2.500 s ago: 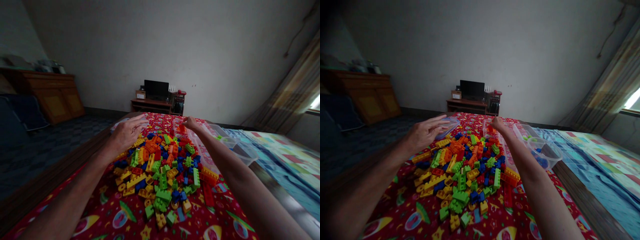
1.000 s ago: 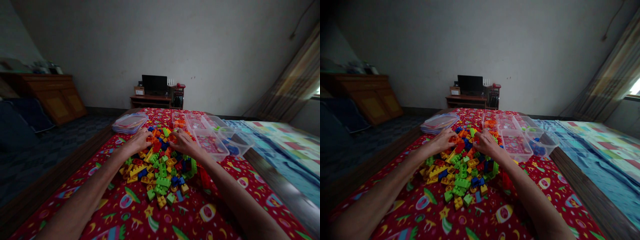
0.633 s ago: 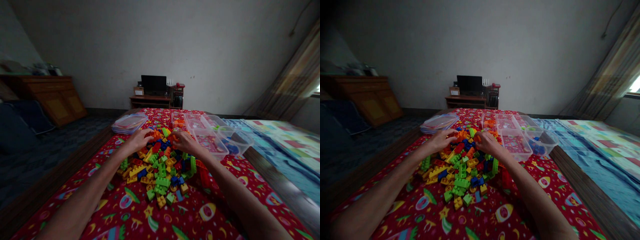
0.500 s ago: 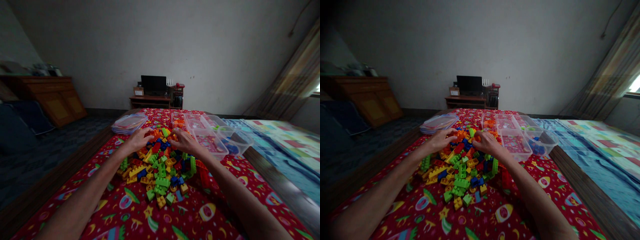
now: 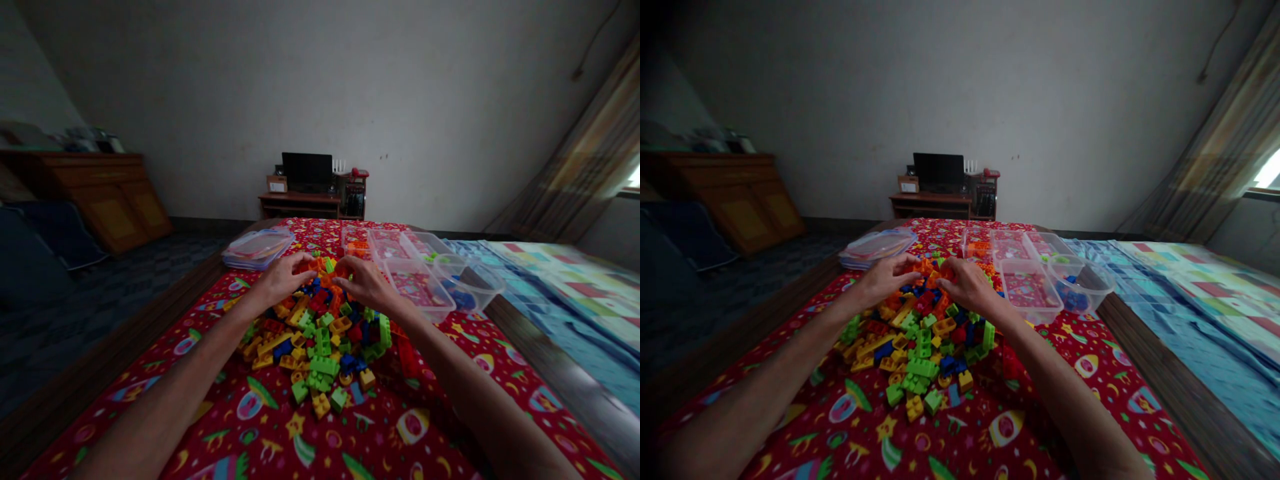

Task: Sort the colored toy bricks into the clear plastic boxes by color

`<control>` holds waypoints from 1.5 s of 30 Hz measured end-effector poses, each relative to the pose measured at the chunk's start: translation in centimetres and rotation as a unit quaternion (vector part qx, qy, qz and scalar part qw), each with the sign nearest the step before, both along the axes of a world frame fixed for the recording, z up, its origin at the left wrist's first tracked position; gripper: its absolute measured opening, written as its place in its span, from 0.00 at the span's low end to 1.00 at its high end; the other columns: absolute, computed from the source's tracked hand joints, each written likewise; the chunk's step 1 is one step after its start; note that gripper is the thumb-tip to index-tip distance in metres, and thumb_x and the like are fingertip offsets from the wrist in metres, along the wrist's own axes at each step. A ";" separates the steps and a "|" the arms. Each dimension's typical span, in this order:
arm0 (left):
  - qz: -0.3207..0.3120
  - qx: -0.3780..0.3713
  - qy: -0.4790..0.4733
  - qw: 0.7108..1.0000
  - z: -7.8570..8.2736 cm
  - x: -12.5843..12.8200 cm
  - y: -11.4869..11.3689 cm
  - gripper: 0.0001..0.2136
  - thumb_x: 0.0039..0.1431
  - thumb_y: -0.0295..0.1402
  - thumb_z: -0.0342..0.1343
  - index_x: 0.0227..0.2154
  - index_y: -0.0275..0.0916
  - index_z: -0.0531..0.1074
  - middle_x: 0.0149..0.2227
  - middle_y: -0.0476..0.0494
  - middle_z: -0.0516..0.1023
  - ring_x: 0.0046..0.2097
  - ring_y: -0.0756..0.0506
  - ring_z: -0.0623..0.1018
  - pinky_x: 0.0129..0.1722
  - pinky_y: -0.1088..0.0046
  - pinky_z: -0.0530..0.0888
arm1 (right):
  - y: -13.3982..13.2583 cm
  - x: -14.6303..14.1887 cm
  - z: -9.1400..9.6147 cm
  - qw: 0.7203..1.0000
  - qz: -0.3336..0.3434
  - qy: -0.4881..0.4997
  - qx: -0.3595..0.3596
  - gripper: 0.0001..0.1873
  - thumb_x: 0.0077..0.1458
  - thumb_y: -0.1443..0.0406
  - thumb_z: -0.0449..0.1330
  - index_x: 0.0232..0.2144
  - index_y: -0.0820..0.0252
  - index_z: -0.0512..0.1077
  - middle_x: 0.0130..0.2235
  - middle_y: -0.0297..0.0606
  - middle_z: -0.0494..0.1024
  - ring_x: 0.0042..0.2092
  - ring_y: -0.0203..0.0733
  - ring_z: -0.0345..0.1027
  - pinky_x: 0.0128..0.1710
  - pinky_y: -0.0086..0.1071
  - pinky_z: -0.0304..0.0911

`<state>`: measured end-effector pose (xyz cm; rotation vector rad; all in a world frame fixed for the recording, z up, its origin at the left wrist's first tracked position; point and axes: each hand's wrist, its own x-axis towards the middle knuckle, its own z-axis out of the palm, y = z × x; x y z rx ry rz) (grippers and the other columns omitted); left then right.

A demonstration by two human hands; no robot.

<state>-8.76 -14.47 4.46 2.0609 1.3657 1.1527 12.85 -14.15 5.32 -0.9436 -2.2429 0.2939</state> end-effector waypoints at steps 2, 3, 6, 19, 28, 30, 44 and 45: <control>0.014 0.020 0.029 0.999 -0.1 -0.3 0.1 0.20 0.48 0.50 0.57 0.36 0.37 0.75 0.38 0.41 0.78 0.41 0.40 0.77 0.40 0.64 0.75 | -0.1 0.1 0.0 1.000 0.000 0.021 -0.008 0.08 0.52 0.67 0.59 0.37 0.63 0.70 0.33 0.37 0.75 0.33 0.36 0.65 0.33 0.27 0.55; 0.015 0.024 0.042 0.999 -0.1 -0.3 0.1 0.20 0.49 0.50 0.56 0.35 0.37 0.76 0.38 0.41 0.78 0.40 0.41 0.77 0.39 0.65 0.75 | -0.1 0.0 -0.1 1.000 0.005 0.025 -0.018 0.10 0.52 0.67 0.58 0.39 0.63 0.69 0.32 0.36 0.75 0.32 0.35 0.65 0.32 0.27 0.55; -0.005 0.014 0.081 0.997 0.1 0.4 -0.3 0.19 0.52 0.49 0.54 0.35 0.38 0.77 0.37 0.41 0.78 0.38 0.42 0.77 0.33 0.70 0.74 | -0.3 -0.3 -0.5 0.998 0.023 0.012 -0.049 0.18 0.53 0.67 0.56 0.47 0.64 0.65 0.27 0.32 0.72 0.28 0.35 0.62 0.30 0.27 0.53; -0.051 -0.018 0.009 0.999 0.9 2.1 -1.8 0.24 0.61 0.49 0.44 0.51 0.37 0.63 0.35 0.43 0.79 0.37 0.43 0.78 0.36 0.69 0.73 | -0.7 -0.3 -0.3 0.997 0.068 -0.039 -0.012 0.14 0.58 0.59 0.56 0.41 0.65 0.72 0.28 0.34 0.72 0.28 0.32 0.60 0.29 0.27 0.51; 0.071 0.074 0.096 0.990 0.1 -1.0 0.2 0.25 0.57 0.38 0.47 0.56 0.34 0.61 0.49 0.36 0.74 0.46 0.41 0.77 0.47 0.61 0.73 | 1.1 2.4 0.7 0.999 -0.019 -0.037 -0.005 0.15 0.61 0.59 0.52 0.34 0.63 0.75 0.27 0.36 0.74 0.29 0.34 0.64 0.30 0.27 0.52; 0.076 0.068 0.108 0.989 -0.4 -1.8 0.8 0.24 0.56 0.37 0.47 0.55 0.35 0.64 0.47 0.37 0.76 0.47 0.41 0.77 0.48 0.61 0.73 | 2.0 3.3 1.3 0.998 -0.038 -0.048 0.003 0.17 0.61 0.60 0.51 0.30 0.63 0.74 0.25 0.35 0.72 0.26 0.33 0.61 0.27 0.27 0.50; 0.020 0.004 0.282 0.959 -2.9 -2.6 1.3 0.18 0.53 0.30 0.51 0.48 0.40 0.74 0.52 0.39 0.75 0.54 0.40 0.73 0.56 0.63 0.67 | 13.6 3.6 5.0 0.965 -0.234 -0.102 -0.060 0.18 0.60 0.63 0.53 0.44 0.73 0.74 0.30 0.48 0.79 0.30 0.40 0.74 0.32 0.27 0.61; 0.021 0.009 0.286 0.958 -3.0 -2.7 1.4 0.18 0.53 0.30 0.52 0.47 0.40 0.74 0.52 0.39 0.76 0.54 0.40 0.73 0.56 0.63 0.67 | 13.5 3.6 4.9 0.966 -0.229 -0.100 -0.061 0.18 0.60 0.63 0.53 0.45 0.73 0.74 0.32 0.48 0.80 0.31 0.40 0.75 0.32 0.27 0.62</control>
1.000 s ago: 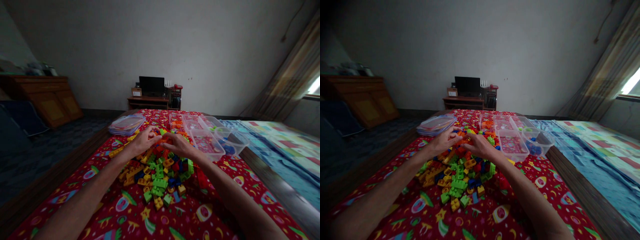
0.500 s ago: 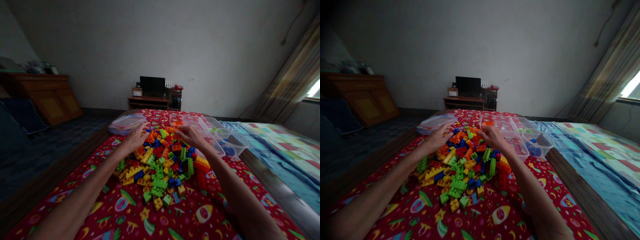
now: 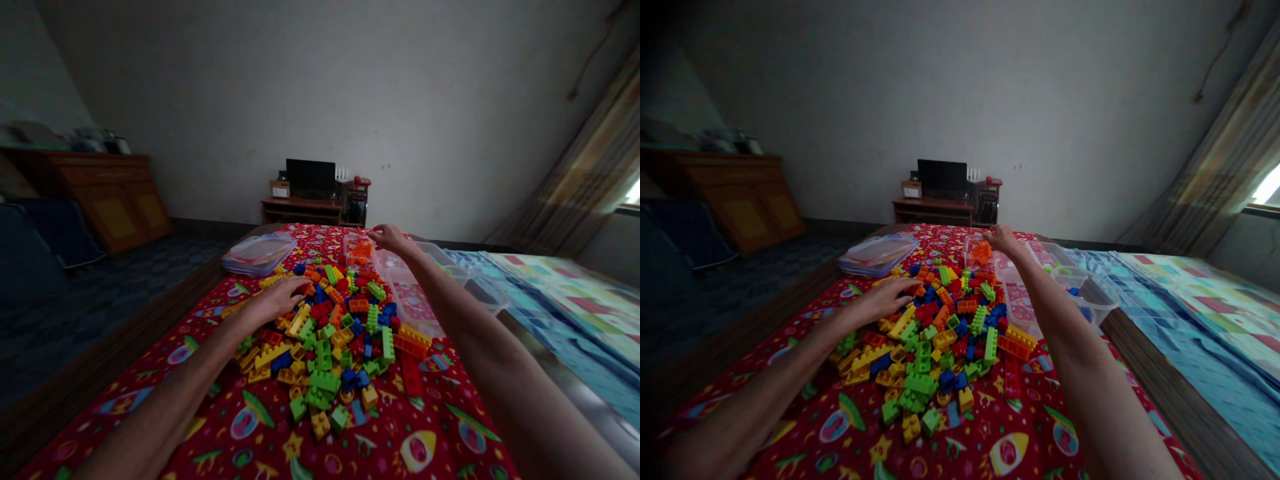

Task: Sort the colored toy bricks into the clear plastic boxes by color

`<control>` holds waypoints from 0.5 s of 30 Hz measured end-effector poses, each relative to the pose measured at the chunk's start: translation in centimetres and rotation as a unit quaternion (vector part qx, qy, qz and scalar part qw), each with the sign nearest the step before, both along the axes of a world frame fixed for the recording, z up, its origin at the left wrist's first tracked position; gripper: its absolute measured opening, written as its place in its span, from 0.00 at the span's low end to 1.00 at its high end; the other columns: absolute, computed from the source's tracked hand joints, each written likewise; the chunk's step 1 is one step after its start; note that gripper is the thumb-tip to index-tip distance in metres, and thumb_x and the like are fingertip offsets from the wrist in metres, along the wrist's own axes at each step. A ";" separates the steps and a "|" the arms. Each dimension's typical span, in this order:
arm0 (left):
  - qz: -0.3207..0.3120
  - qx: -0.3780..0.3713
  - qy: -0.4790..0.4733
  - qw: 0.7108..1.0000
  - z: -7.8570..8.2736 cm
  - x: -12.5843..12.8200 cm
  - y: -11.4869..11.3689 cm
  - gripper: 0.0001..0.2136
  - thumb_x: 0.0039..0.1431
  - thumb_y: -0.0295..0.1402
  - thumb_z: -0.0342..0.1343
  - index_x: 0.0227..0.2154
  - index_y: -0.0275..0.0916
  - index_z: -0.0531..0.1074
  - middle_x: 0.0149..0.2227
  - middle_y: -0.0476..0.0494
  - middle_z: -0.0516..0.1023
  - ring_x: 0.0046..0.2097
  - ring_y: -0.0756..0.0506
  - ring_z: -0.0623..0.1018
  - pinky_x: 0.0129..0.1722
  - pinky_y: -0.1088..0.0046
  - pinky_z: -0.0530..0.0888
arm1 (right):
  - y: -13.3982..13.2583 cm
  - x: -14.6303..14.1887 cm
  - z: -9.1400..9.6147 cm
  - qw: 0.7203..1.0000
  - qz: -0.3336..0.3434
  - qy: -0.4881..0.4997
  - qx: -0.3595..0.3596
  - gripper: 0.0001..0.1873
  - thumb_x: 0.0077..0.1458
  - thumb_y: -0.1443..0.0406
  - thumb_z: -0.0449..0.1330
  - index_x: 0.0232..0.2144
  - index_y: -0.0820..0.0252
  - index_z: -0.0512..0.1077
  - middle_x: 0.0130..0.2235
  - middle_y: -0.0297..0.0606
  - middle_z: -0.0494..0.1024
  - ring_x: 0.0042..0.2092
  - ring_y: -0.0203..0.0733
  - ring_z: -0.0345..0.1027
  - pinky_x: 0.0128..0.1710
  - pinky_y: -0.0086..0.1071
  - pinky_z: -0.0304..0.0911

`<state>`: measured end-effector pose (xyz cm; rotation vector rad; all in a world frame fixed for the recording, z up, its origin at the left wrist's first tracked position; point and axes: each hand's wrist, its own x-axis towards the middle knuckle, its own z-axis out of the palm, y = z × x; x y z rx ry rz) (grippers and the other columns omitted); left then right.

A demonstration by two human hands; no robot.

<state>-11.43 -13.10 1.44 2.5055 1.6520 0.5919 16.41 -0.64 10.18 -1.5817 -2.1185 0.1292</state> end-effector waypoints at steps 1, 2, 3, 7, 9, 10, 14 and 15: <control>-0.001 0.006 0.003 1.000 -0.1 0.0 0.1 0.17 0.52 0.30 0.53 0.46 0.39 0.74 0.51 0.38 0.76 0.53 0.39 0.73 0.56 0.62 0.67 | -0.2 0.0 -0.1 1.000 0.004 0.008 0.001 0.18 0.61 0.63 0.53 0.46 0.72 0.74 0.33 0.48 0.80 0.31 0.40 0.75 0.33 0.27 0.62; -0.001 0.013 0.006 1.000 -0.1 0.0 0.1 0.16 0.52 0.30 0.54 0.45 0.39 0.75 0.49 0.37 0.77 0.53 0.39 0.74 0.55 0.62 0.67 | -0.6 0.0 -0.3 1.000 0.010 0.020 0.003 0.18 0.61 0.63 0.53 0.46 0.71 0.74 0.35 0.49 0.80 0.32 0.39 0.75 0.33 0.27 0.63; -0.002 0.019 0.008 1.000 -0.1 0.0 0.2 0.15 0.53 0.31 0.54 0.44 0.38 0.75 0.48 0.37 0.77 0.51 0.39 0.74 0.54 0.62 0.68 | -1.2 0.0 -0.6 0.999 0.019 0.035 0.006 0.17 0.60 0.64 0.53 0.46 0.70 0.74 0.36 0.48 0.80 0.32 0.39 0.75 0.33 0.27 0.63; 0.007 0.034 0.005 0.999 -0.1 0.0 0.5 0.12 0.52 0.34 0.57 0.39 0.38 0.76 0.41 0.38 0.78 0.45 0.39 0.76 0.48 0.63 0.71 | -4.6 0.1 -1.4 0.992 0.098 0.075 0.016 0.14 0.59 0.66 0.52 0.38 0.68 0.76 0.32 0.44 0.80 0.31 0.38 0.73 0.31 0.27 0.63; 0.019 0.048 -0.005 0.999 -0.1 -0.1 0.7 0.10 0.50 0.36 0.59 0.36 0.39 0.76 0.38 0.40 0.77 0.43 0.40 0.76 0.45 0.65 0.72 | -6.6 -0.1 -1.8 0.986 0.149 0.071 0.020 0.15 0.58 0.67 0.50 0.34 0.67 0.77 0.30 0.42 0.79 0.30 0.37 0.72 0.30 0.27 0.61; 0.026 0.056 -0.011 0.998 0.0 -0.1 0.8 0.10 0.49 0.37 0.60 0.34 0.39 0.75 0.37 0.42 0.77 0.41 0.41 0.76 0.44 0.66 0.72 | -7.6 -0.3 -2.0 0.983 0.171 0.071 0.021 0.15 0.58 0.67 0.50 0.33 0.66 0.77 0.29 0.41 0.79 0.29 0.36 0.71 0.29 0.27 0.60; 0.051 0.071 -0.041 0.995 0.7 0.0 0.4 0.09 0.47 0.39 0.61 0.29 0.40 0.72 0.33 0.44 0.77 0.37 0.42 0.76 0.39 0.68 0.71 | -10.5 -1.3 -3.3 0.974 0.218 0.062 0.017 0.14 0.55 0.68 0.52 0.38 0.65 0.77 0.30 0.39 0.78 0.29 0.34 0.67 0.29 0.27 0.57; 0.057 0.069 -0.051 0.995 1.0 0.1 0.2 0.09 0.47 0.39 0.60 0.29 0.40 0.72 0.33 0.45 0.77 0.36 0.42 0.76 0.38 0.68 0.71 | -11.0 -1.5 -3.6 0.974 0.223 0.043 0.015 0.14 0.54 0.70 0.53 0.38 0.65 0.77 0.29 0.38 0.77 0.28 0.33 0.66 0.28 0.27 0.55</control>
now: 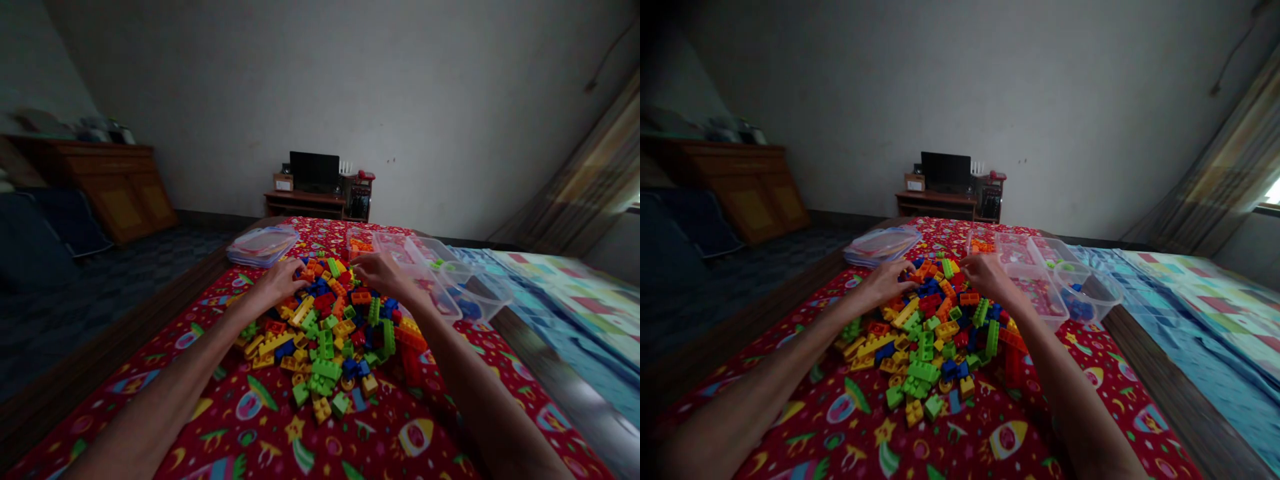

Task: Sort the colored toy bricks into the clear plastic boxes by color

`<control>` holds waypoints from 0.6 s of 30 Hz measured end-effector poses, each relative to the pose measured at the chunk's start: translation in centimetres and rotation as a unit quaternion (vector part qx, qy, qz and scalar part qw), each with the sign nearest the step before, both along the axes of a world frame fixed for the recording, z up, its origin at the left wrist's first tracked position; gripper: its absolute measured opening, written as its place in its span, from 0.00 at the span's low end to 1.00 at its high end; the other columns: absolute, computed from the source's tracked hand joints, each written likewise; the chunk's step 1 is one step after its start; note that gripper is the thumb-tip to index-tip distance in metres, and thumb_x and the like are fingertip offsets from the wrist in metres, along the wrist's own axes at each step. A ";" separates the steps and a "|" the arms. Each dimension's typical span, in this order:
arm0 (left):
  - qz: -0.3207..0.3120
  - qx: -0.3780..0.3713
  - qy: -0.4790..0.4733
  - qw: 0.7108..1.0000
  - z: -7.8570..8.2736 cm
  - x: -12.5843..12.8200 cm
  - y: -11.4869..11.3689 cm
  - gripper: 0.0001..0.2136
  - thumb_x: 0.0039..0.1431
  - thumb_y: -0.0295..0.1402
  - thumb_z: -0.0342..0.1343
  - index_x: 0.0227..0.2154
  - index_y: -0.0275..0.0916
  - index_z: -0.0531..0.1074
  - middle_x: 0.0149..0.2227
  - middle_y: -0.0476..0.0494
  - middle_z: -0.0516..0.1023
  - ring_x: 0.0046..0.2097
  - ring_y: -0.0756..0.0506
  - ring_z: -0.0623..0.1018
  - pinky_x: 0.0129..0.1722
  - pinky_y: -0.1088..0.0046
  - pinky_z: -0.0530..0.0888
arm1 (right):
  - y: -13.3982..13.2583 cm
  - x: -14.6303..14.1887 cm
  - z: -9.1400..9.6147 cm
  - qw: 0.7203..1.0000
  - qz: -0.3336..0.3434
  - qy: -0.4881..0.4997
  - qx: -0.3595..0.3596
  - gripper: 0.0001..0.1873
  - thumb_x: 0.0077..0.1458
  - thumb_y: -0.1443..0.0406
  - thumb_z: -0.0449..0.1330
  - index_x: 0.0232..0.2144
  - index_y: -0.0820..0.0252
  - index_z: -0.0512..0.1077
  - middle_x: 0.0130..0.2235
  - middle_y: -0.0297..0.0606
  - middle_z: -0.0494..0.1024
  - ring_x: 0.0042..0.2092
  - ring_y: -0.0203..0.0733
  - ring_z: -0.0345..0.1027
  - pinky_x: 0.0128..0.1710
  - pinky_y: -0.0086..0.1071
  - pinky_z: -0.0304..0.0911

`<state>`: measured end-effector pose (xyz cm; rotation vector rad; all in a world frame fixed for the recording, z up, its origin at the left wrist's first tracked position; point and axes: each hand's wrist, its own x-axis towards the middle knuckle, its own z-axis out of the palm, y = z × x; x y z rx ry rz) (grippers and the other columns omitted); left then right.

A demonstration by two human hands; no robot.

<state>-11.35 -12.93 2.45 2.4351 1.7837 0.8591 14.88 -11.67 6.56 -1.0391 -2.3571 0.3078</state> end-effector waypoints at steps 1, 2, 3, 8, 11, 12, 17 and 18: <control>0.005 -0.002 -0.013 1.000 0.3 0.1 -0.3 0.09 0.48 0.39 0.59 0.29 0.40 0.72 0.32 0.46 0.77 0.35 0.43 0.76 0.37 0.68 0.71 | -0.4 -0.3 -0.3 1.000 0.006 -0.025 0.005 0.14 0.52 0.72 0.53 0.37 0.65 0.76 0.28 0.38 0.76 0.28 0.33 0.64 0.28 0.27 0.54; 0.010 -0.003 -0.026 1.000 0.6 0.3 -0.5 0.09 0.49 0.40 0.59 0.29 0.40 0.72 0.32 0.46 0.78 0.35 0.43 0.76 0.37 0.68 0.71 | -0.8 -0.5 -0.6 0.999 0.013 -0.051 0.011 0.14 0.51 0.73 0.53 0.36 0.64 0.76 0.27 0.37 0.75 0.27 0.32 0.63 0.28 0.27 0.52; 0.012 -0.003 -0.038 0.999 0.8 0.4 -0.7 0.09 0.50 0.40 0.58 0.30 0.40 0.72 0.32 0.46 0.78 0.34 0.43 0.76 0.37 0.68 0.71 | -1.1 -0.8 -0.9 0.997 0.021 -0.074 0.016 0.14 0.50 0.74 0.52 0.35 0.64 0.76 0.26 0.36 0.74 0.27 0.32 0.62 0.27 0.27 0.51; -0.005 -0.005 -0.082 0.997 1.1 0.7 -1.0 0.16 0.50 0.43 0.56 0.38 0.39 0.73 0.31 0.45 0.79 0.33 0.43 0.77 0.34 0.69 0.71 | -2.4 -2.1 -1.7 0.992 0.049 -0.117 0.018 0.10 0.55 0.72 0.54 0.34 0.60 0.75 0.28 0.37 0.75 0.28 0.33 0.63 0.27 0.27 0.49; -0.025 -0.026 -0.098 0.995 1.0 0.7 -0.9 0.18 0.51 0.44 0.55 0.42 0.39 0.73 0.32 0.45 0.80 0.35 0.42 0.78 0.33 0.69 0.73 | -2.7 -2.5 -2.1 0.990 0.041 -0.132 0.022 0.10 0.56 0.70 0.55 0.37 0.59 0.75 0.32 0.39 0.77 0.31 0.35 0.66 0.28 0.27 0.50; -0.035 -0.029 -0.102 0.994 0.9 0.7 -0.9 0.18 0.52 0.44 0.54 0.42 0.39 0.73 0.34 0.45 0.81 0.36 0.42 0.79 0.35 0.69 0.73 | -2.7 -2.6 -2.2 0.990 0.041 -0.135 0.024 0.10 0.56 0.70 0.54 0.37 0.59 0.75 0.32 0.39 0.77 0.31 0.35 0.66 0.28 0.27 0.50; -0.081 -0.066 -0.137 0.985 0.9 0.9 -0.9 0.19 0.52 0.45 0.52 0.40 0.38 0.74 0.41 0.43 0.80 0.42 0.41 0.79 0.42 0.67 0.74 | -2.5 -2.3 -2.2 0.989 0.051 -0.134 0.040 0.10 0.57 0.71 0.53 0.34 0.60 0.75 0.27 0.36 0.74 0.26 0.32 0.60 0.26 0.27 0.46; -0.088 -0.074 -0.146 0.982 0.9 0.9 -0.9 0.19 0.52 0.46 0.53 0.41 0.38 0.74 0.41 0.43 0.80 0.42 0.41 0.79 0.41 0.67 0.74 | -2.6 -2.1 -2.0 0.989 0.043 -0.138 0.039 0.11 0.57 0.71 0.53 0.34 0.61 0.75 0.26 0.36 0.73 0.25 0.32 0.58 0.25 0.27 0.46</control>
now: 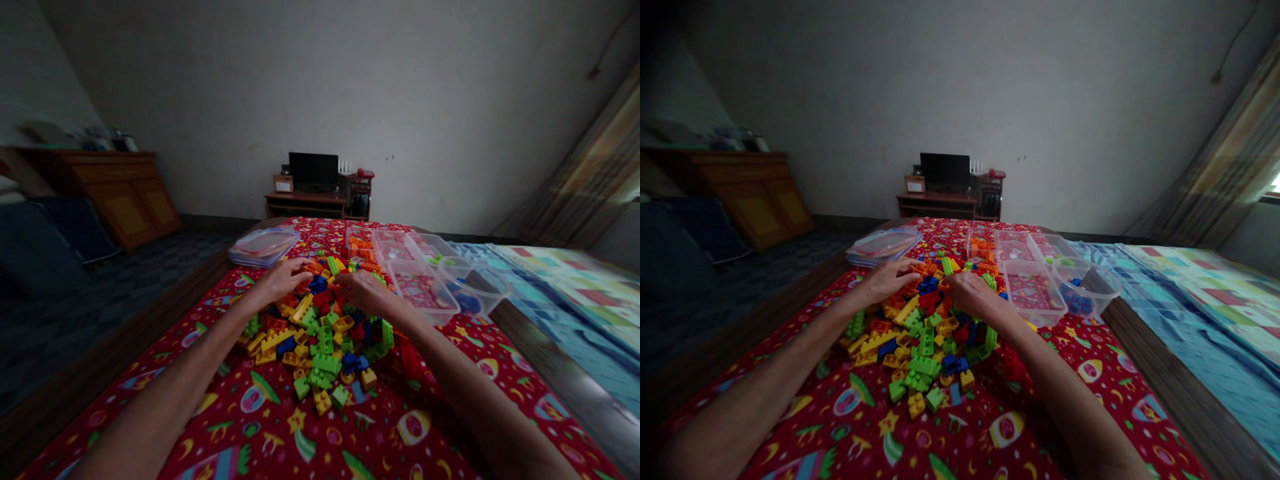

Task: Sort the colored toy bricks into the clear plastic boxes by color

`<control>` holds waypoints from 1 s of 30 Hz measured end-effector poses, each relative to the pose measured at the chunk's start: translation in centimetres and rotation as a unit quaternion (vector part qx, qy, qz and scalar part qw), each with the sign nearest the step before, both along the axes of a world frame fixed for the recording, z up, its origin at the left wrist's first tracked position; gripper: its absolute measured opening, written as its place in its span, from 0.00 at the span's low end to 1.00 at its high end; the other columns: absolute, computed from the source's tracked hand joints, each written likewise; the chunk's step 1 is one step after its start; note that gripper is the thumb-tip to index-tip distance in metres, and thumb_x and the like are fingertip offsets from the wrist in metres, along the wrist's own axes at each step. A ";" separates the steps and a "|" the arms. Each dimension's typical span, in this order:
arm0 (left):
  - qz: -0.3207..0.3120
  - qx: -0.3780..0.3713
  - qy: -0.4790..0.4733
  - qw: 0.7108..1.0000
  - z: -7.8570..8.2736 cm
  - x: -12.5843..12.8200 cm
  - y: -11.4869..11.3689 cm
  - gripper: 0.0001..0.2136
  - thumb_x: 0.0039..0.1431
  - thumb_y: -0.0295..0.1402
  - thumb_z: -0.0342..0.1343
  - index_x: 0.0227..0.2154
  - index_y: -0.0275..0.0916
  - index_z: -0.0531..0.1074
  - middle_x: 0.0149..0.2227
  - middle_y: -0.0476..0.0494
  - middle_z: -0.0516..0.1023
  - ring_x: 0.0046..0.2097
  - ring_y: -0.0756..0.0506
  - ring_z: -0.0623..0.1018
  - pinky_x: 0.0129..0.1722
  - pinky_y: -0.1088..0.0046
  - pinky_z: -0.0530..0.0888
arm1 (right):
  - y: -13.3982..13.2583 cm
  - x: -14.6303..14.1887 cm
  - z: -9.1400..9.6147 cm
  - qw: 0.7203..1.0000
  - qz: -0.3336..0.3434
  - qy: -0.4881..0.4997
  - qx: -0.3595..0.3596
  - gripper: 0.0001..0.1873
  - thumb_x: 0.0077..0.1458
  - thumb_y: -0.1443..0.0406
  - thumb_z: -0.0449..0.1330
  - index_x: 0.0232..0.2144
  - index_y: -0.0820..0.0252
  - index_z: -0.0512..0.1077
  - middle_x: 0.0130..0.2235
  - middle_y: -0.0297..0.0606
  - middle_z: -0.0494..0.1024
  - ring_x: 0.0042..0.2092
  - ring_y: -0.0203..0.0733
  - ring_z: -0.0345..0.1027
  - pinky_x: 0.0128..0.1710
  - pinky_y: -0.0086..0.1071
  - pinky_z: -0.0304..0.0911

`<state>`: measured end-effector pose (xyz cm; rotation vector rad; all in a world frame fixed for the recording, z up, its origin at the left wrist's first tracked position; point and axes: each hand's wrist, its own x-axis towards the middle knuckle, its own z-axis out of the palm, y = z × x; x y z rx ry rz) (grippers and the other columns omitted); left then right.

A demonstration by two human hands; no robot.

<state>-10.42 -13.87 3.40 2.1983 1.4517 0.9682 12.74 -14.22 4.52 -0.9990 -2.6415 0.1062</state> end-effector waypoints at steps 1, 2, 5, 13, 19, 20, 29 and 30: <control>-0.006 -0.007 -0.008 1.000 0.0 0.1 -0.1 0.19 0.52 0.46 0.53 0.41 0.38 0.74 0.41 0.43 0.80 0.41 0.42 0.79 0.40 0.68 0.74 | 0.0 0.1 0.2 1.000 -0.011 -0.004 -0.001 0.11 0.56 0.72 0.52 0.33 0.62 0.75 0.25 0.36 0.73 0.24 0.31 0.58 0.25 0.27 0.46; -0.009 -0.014 -0.015 1.000 0.1 0.2 -0.2 0.20 0.53 0.46 0.53 0.41 0.37 0.74 0.40 0.43 0.80 0.41 0.42 0.79 0.39 0.68 0.75 | -0.1 0.3 0.5 1.000 -0.020 -0.006 -0.004 0.11 0.56 0.72 0.52 0.33 0.62 0.75 0.25 0.36 0.73 0.24 0.31 0.58 0.25 0.27 0.46; 0.001 -0.018 -0.011 1.000 0.2 0.5 -0.4 0.20 0.53 0.47 0.53 0.42 0.37 0.74 0.38 0.44 0.81 0.38 0.43 0.79 0.36 0.69 0.74 | -0.1 0.7 1.0 1.000 0.006 0.000 -0.026 0.11 0.56 0.71 0.54 0.35 0.61 0.76 0.30 0.38 0.76 0.29 0.33 0.65 0.28 0.27 0.51; 0.031 0.014 0.070 0.997 0.2 0.8 -0.4 0.17 0.51 0.42 0.56 0.41 0.39 0.76 0.42 0.42 0.80 0.41 0.40 0.78 0.44 0.65 0.73 | -0.7 1.1 0.8 0.994 0.073 -0.053 -0.069 0.19 0.52 0.68 0.62 0.48 0.59 0.72 0.45 0.44 0.77 0.46 0.45 0.70 0.40 0.32 0.62; 0.023 0.042 0.121 0.991 0.3 0.9 -0.2 0.16 0.52 0.38 0.54 0.43 0.38 0.75 0.46 0.40 0.78 0.48 0.39 0.75 0.51 0.63 0.70 | -1.3 -0.4 0.5 0.988 0.141 0.059 0.002 0.15 0.57 0.70 0.56 0.47 0.61 0.71 0.47 0.45 0.75 0.45 0.41 0.69 0.42 0.32 0.62; 0.022 0.036 0.128 0.991 0.2 0.9 -0.2 0.17 0.53 0.37 0.53 0.43 0.37 0.75 0.46 0.39 0.78 0.48 0.40 0.76 0.50 0.63 0.70 | -1.5 -0.9 0.2 0.987 0.151 0.058 0.014 0.14 0.58 0.70 0.56 0.47 0.62 0.71 0.48 0.46 0.75 0.45 0.41 0.69 0.42 0.32 0.62; 0.010 0.039 0.159 0.986 -0.2 0.8 0.0 0.14 0.56 0.35 0.50 0.41 0.38 0.77 0.41 0.42 0.80 0.42 0.43 0.78 0.44 0.68 0.73 | -1.5 -1.3 -0.3 0.991 0.060 0.036 0.114 0.11 0.61 0.67 0.51 0.44 0.62 0.68 0.34 0.40 0.76 0.32 0.36 0.64 0.31 0.28 0.53; 0.005 0.043 0.162 0.986 -0.3 0.8 0.0 0.13 0.57 0.36 0.51 0.40 0.38 0.77 0.40 0.42 0.80 0.42 0.43 0.78 0.43 0.68 0.73 | -1.2 -0.5 0.3 0.991 0.040 0.049 0.121 0.12 0.61 0.66 0.50 0.45 0.62 0.68 0.34 0.40 0.76 0.32 0.36 0.64 0.31 0.28 0.53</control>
